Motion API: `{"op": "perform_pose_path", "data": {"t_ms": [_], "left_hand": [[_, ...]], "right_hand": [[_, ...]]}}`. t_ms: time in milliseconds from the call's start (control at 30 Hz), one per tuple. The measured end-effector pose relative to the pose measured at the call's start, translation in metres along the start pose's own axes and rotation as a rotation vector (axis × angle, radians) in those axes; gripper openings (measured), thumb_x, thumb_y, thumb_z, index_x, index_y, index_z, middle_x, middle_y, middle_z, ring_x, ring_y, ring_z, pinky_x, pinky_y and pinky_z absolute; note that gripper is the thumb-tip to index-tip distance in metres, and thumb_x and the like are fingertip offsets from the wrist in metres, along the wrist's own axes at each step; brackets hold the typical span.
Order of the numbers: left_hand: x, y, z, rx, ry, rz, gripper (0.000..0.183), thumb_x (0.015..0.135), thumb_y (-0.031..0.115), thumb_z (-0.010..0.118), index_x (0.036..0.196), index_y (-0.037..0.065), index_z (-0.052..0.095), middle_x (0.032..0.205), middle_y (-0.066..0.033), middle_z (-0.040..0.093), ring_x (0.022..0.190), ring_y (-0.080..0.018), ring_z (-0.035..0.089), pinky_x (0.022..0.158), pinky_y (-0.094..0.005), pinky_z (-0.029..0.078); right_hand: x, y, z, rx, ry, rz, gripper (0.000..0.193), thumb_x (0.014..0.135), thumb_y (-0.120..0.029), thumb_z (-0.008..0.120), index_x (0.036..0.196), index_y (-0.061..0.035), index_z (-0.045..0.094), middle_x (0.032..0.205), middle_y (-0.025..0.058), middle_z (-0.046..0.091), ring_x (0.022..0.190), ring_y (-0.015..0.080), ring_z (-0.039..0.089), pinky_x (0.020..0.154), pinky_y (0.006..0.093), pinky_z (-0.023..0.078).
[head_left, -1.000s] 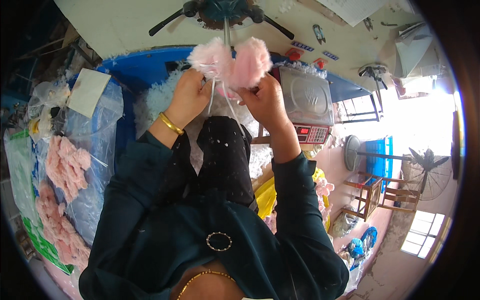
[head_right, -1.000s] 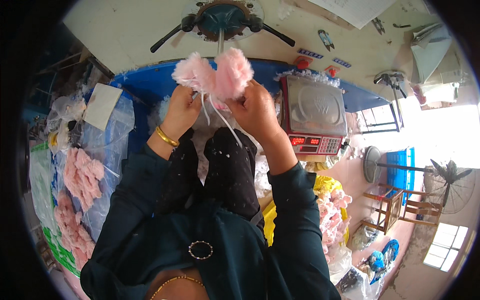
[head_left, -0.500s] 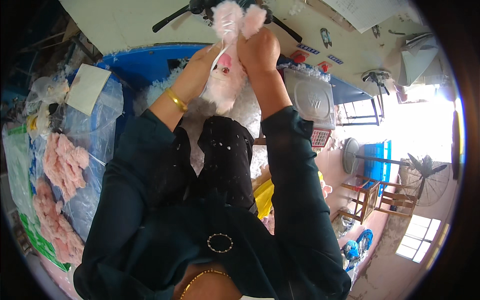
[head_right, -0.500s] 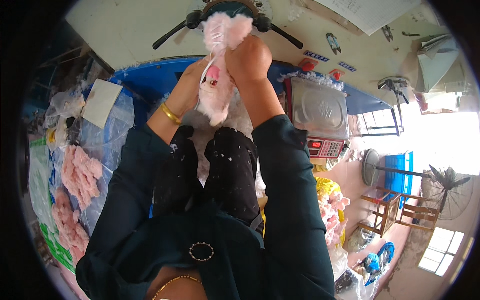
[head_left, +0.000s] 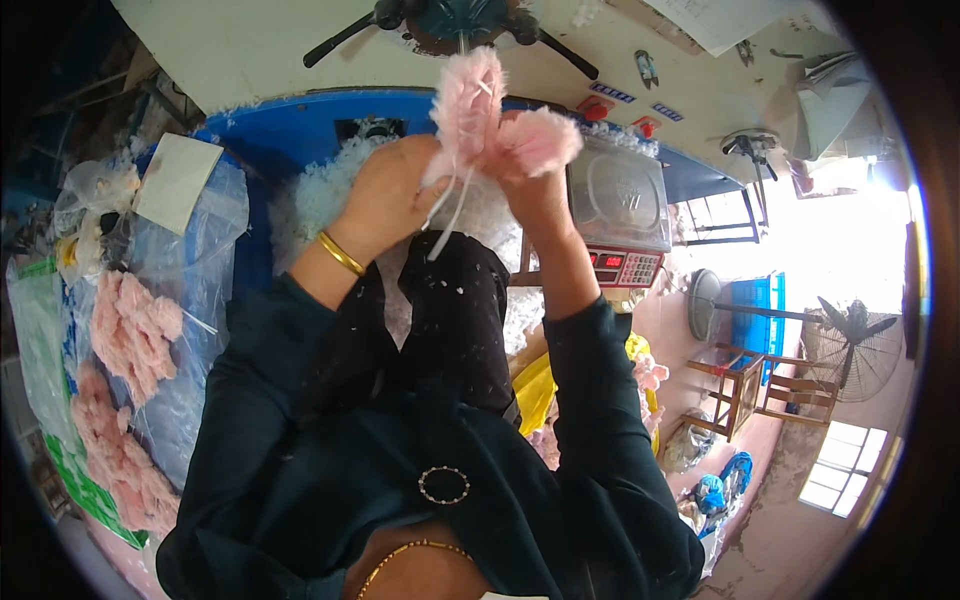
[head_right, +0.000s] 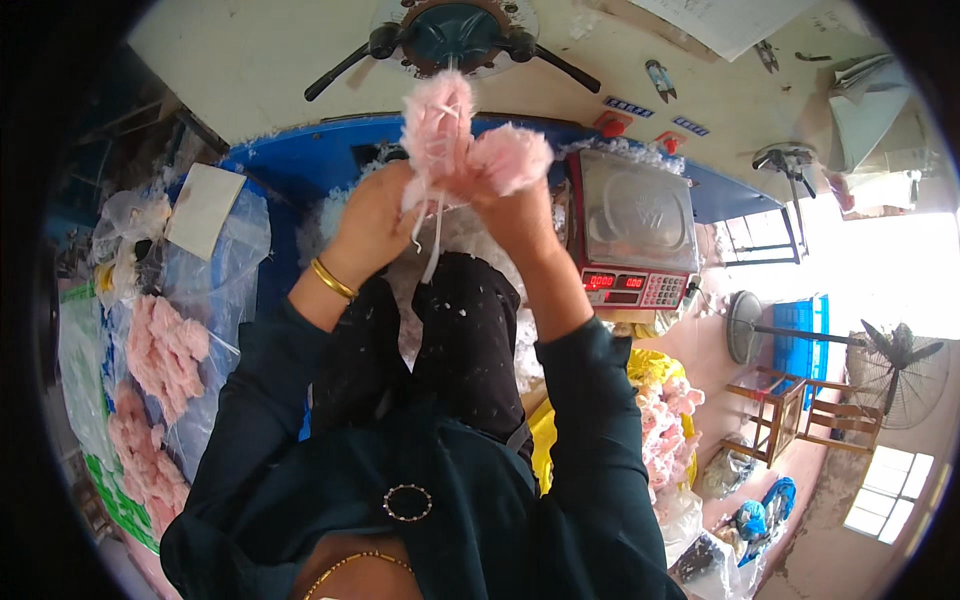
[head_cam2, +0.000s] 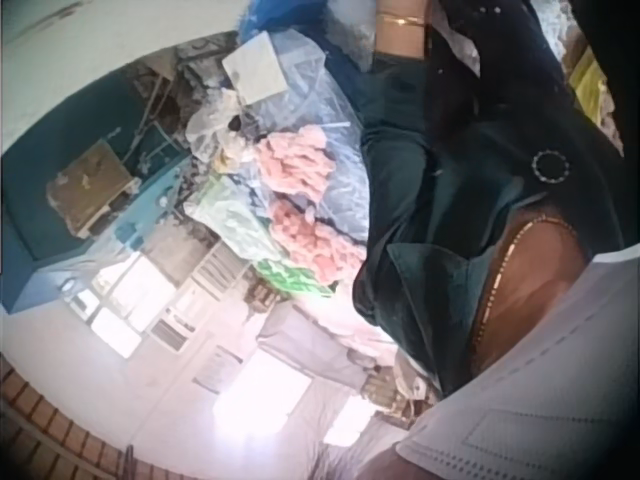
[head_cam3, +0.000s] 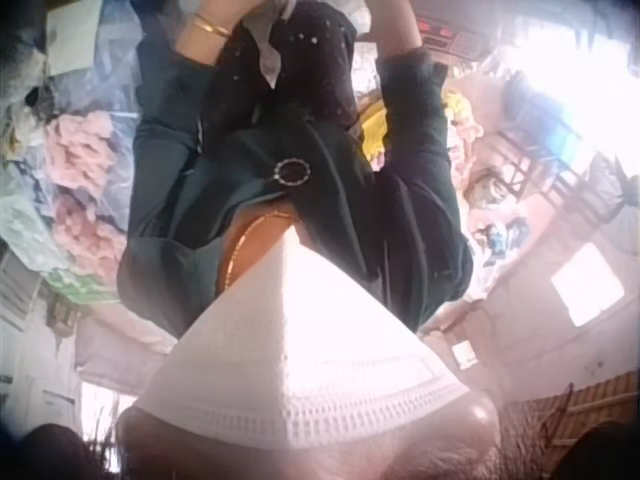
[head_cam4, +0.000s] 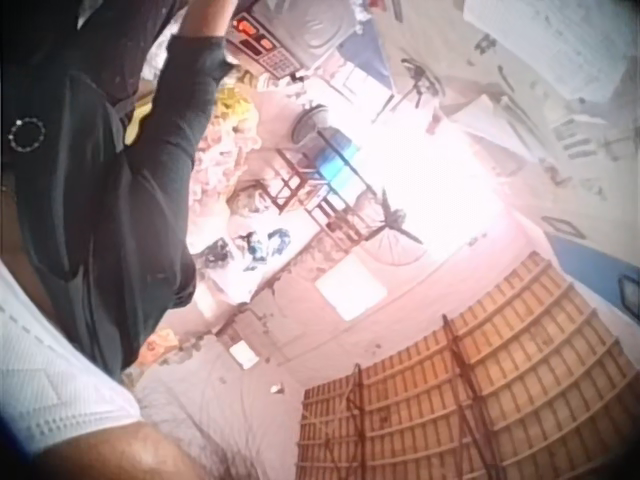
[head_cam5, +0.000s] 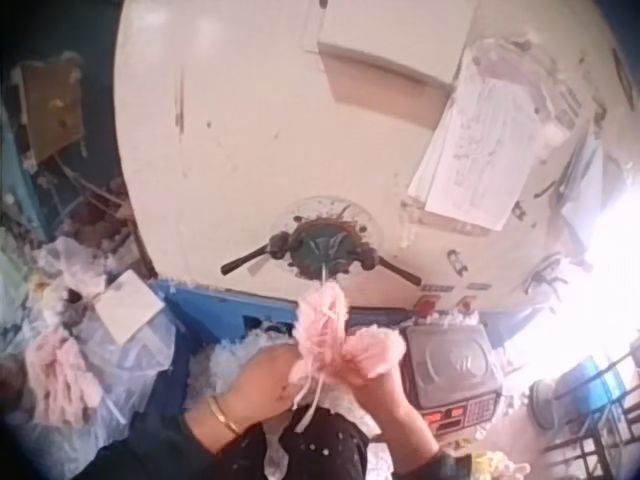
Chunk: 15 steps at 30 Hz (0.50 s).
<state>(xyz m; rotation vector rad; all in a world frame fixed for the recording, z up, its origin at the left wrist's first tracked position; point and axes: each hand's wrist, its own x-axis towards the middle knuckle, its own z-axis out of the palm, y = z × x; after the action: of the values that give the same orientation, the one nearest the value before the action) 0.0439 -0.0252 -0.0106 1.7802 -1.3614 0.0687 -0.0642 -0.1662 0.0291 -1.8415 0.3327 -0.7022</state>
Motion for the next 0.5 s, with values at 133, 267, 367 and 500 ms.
{"op": "perform_pose_path", "data": {"t_ms": [133, 267, 367, 500], "left_hand": [[0.000, 0.034, 0.032, 0.249, 0.224, 0.038, 0.019, 0.071, 0.008, 0.062, 0.085, 0.002, 0.053, 0.082, -0.0132, 0.056, 0.076, -0.0320, 0.056, 0.061, -0.0428, 0.043], [-0.005, 0.042, 0.037, 0.316, 0.255, -0.067, 0.026, 0.068, 0.009, 0.066, 0.088, 0.001, 0.052, 0.083, -0.0124, 0.055, 0.076, -0.0324, 0.055, 0.060, -0.0413, 0.045], [-0.007, 0.021, 0.041, 0.283, 0.293, 0.052, 0.031, 0.066, 0.010, 0.068, 0.092, 0.002, 0.052, 0.085, -0.0127, 0.055, 0.080, -0.0326, 0.056, 0.063, -0.0411, 0.046], [0.005, -0.001, 0.046, 0.256, 0.222, 0.056, 0.037, 0.064, 0.012, 0.071, 0.095, 0.003, 0.054, 0.089, -0.0130, 0.056, 0.085, -0.0324, 0.057, 0.068, -0.0408, 0.048]], "right_hand": [[0.003, -0.002, 0.027, -0.249, 0.328, -0.067, 0.027, 0.068, -0.018, 0.070, 0.087, -0.0009, 0.062, 0.073, 0.0118, 0.058, 0.065, 0.0247, 0.058, 0.061, 0.0331, 0.047], [0.028, 0.002, 0.036, 0.194, 0.523, 0.151, 0.018, 0.073, -0.008, 0.063, 0.089, 0.0003, 0.061, 0.081, 0.0043, 0.063, 0.073, 0.0140, 0.059, 0.064, 0.0281, 0.047], [0.024, 0.014, 0.036, 0.220, 0.578, -0.304, 0.011, 0.075, -0.003, 0.061, 0.085, 0.0003, 0.061, 0.080, -0.0004, 0.061, 0.071, 0.0089, 0.056, 0.061, 0.0257, 0.046], [0.003, 0.016, 0.032, 0.268, 0.441, -0.114, 0.011, 0.076, -0.001, 0.061, 0.087, -0.0016, 0.062, 0.080, 0.0003, 0.061, 0.074, 0.0099, 0.057, 0.065, 0.0271, 0.048]]}}
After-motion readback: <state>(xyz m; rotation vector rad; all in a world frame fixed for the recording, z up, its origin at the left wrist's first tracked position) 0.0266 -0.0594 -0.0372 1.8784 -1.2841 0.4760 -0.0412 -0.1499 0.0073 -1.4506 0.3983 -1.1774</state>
